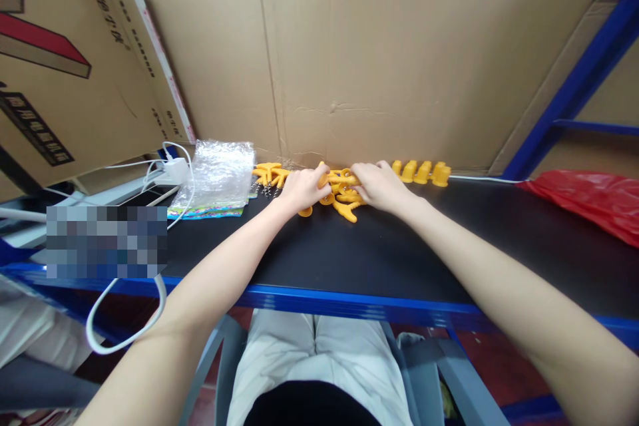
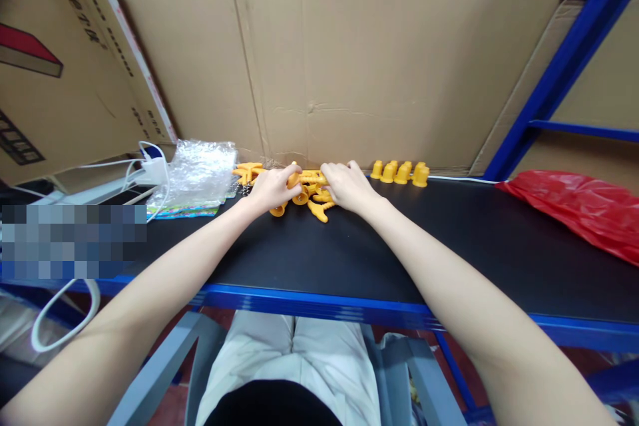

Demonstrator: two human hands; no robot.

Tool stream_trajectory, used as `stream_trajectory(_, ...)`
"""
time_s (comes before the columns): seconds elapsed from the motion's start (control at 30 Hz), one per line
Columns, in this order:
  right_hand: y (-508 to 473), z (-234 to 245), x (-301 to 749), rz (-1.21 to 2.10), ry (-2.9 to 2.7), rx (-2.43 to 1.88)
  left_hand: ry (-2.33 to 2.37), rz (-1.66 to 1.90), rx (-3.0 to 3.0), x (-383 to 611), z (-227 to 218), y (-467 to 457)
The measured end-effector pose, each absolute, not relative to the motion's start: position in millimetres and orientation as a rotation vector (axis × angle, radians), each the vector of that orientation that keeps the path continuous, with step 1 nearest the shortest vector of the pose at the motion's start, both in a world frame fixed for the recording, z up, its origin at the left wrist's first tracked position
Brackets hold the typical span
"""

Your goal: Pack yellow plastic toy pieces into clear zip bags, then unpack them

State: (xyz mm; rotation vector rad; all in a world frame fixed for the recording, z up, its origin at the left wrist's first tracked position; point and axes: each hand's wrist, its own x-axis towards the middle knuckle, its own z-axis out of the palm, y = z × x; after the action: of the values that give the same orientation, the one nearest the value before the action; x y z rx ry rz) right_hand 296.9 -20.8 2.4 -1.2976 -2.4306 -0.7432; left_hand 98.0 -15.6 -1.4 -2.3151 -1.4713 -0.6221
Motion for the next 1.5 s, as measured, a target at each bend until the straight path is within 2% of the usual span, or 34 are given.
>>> stream_trajectory(0.33,-14.2,0.1,303.3,-0.514,-2.479,-1.137,-1.439,-0.683,-2.301,93.0,1.3,-14.3)
stream_trajectory(0.53,-9.8,8.1,317.4,-0.691,-2.355,-1.198,-1.538,-0.732,-2.254,85.5,2.6,-7.8)
stream_trajectory(1.1,31.1,-22.1,390.2,-0.606,-1.915,-1.875,-1.95,-0.973,-1.92,31.0,-0.6,27.0)
stream_trajectory(1.27,37.0,-27.4,396.6,-0.477,-1.751,-2.028,-1.829,-0.989,-1.978,26.9,-3.0,25.1)
stream_trajectory(1.5,38.5,-39.4,399.1,-0.24,-1.817,-2.207,-1.841,-0.912,-2.003,14.2,-12.5,34.7)
